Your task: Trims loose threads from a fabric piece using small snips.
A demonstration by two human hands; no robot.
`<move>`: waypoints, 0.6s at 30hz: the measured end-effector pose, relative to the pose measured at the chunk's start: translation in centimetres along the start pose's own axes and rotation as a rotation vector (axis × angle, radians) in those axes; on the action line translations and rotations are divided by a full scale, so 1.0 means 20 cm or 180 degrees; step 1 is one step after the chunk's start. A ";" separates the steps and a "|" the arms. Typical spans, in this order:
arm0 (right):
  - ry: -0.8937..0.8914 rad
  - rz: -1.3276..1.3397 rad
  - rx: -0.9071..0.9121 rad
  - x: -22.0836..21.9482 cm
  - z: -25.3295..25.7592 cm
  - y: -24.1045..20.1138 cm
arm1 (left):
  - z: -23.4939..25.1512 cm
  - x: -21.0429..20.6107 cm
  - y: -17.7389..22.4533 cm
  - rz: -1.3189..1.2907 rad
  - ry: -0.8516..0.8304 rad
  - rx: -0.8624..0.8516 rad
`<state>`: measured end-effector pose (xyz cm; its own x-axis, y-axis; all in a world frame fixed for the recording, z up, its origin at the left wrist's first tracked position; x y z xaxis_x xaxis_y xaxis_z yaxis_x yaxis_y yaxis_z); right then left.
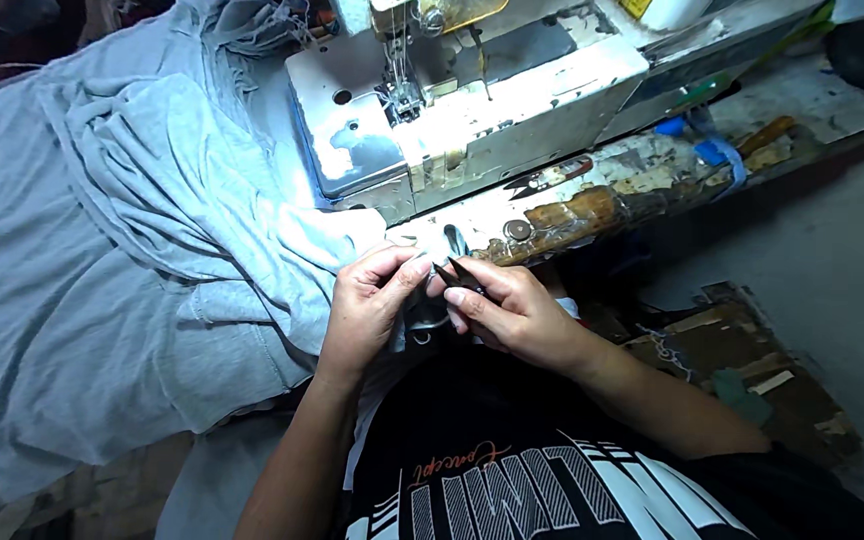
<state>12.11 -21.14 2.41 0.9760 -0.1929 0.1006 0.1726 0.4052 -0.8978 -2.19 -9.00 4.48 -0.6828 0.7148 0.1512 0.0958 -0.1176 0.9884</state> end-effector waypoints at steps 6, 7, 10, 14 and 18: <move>-0.0136 -0.0430 0.1820 0.05 -0.06 0.09 | -0.03 -0.03 0.08 -0.0007 -0.0363 -0.0150; -0.0184 -0.0428 0.1901 0.06 -0.07 0.10 | -0.03 -0.04 0.09 0.0032 -0.0386 -0.0150; -0.0390 -0.0441 0.2113 0.05 -0.10 0.01 | 0.03 -0.05 0.02 0.0664 0.0021 -0.0337; -0.0334 -0.0429 0.1944 0.02 -0.10 -0.07 | 0.08 -0.02 -0.10 0.0976 0.0511 -0.0222; 0.0798 -0.1060 0.1085 0.05 -0.06 0.08 | 0.06 0.00 -0.06 0.0500 0.0228 -0.0029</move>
<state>13.12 -21.67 0.55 0.8068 -0.5510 0.2132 0.5414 0.5448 -0.6404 -1.37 -8.00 3.22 -0.7099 0.6361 0.3023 0.1992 -0.2304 0.9525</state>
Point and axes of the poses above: each hand's wrist, its own z-axis towards the middle knuckle, its own x-axis out of the back of the hand, y = z × x, the point moved 1 cm from there along z, towards the middle knuckle, and after that the axes turned 12 degrees about x, right-handed, at the moved point
